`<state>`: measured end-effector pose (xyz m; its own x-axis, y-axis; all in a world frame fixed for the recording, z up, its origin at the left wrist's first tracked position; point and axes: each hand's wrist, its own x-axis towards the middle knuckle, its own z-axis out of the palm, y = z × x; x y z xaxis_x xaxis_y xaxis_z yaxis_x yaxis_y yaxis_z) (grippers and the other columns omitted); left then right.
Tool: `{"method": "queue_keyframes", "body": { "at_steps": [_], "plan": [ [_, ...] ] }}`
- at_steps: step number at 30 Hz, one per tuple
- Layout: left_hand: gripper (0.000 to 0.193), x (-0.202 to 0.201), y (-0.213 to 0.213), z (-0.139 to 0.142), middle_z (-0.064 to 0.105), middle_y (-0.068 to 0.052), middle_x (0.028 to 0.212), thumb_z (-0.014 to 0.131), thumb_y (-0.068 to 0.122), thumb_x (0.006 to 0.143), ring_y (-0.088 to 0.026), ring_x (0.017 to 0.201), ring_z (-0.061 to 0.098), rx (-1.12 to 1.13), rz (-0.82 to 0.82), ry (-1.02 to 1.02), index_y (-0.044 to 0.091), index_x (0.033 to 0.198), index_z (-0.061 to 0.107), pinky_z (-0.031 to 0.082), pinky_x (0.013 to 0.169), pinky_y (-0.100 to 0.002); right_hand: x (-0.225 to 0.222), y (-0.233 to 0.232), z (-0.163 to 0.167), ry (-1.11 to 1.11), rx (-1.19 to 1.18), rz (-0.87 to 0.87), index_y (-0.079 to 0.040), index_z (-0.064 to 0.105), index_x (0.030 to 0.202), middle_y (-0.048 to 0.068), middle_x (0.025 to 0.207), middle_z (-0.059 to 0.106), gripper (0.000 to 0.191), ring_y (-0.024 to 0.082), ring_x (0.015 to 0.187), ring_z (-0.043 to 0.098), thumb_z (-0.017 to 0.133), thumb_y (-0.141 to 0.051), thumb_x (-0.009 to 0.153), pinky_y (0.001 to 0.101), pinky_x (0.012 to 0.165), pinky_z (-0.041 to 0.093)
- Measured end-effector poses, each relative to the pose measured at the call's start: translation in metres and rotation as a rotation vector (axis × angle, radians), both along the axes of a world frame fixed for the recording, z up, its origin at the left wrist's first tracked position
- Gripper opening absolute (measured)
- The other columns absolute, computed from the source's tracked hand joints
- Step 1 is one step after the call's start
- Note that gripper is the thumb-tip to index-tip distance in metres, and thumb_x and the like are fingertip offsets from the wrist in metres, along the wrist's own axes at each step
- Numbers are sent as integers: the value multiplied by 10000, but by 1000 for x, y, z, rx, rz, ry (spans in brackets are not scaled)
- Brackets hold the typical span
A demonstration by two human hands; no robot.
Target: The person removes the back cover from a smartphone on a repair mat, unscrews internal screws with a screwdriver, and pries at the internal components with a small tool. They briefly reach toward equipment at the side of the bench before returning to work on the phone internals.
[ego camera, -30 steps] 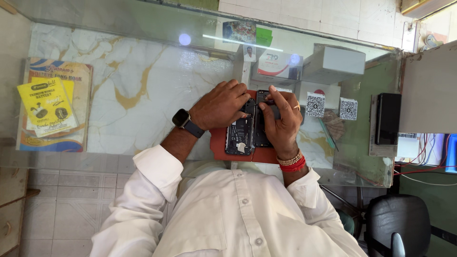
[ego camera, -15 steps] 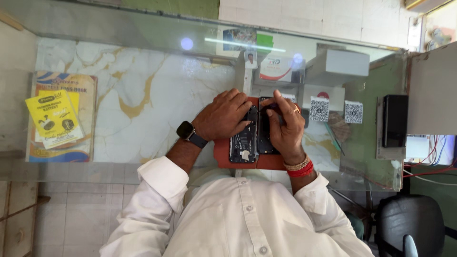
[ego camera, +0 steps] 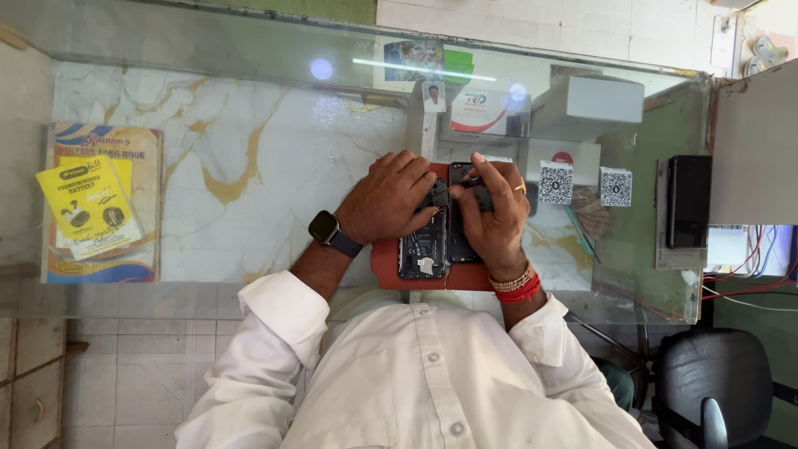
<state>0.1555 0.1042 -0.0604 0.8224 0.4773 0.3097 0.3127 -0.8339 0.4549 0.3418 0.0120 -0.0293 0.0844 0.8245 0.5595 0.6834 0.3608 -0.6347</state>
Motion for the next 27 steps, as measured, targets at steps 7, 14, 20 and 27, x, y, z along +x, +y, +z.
{"method": "queue_keyframes", "body": {
  "at_steps": [7,14,20,27],
  "plan": [
    [509,-1,-6,3,582,-133,1155,794,332,805,-319,1148,529,106,39,-49,6,1164,640,435,1007,-474,-2,-5,-1,83,-57,35,-9,451,1518,134,1157,705,562,205,1052,725,584,144,994,316,922,596],
    [515,-2,-4,5,574,-127,1134,810,313,803,-318,1118,527,76,27,-47,6,1176,632,432,985,-478,-2,-10,-4,141,-13,24,-4,432,1526,162,1222,664,557,217,1111,716,571,151,1009,320,947,606],
    [530,1,-5,5,575,-124,1138,811,312,813,-310,1108,533,61,35,-57,-7,1198,634,430,973,-470,2,-11,-8,223,0,34,0,390,1542,171,1225,662,550,204,1125,709,553,159,1041,307,923,628],
    [518,-1,-6,1,573,-136,1144,795,319,847,-326,1127,529,44,61,-70,-30,1196,640,428,995,-464,5,-14,-9,372,-16,58,-6,346,1575,164,1236,658,575,196,1156,702,549,154,1061,310,978,612]
  ]
}}
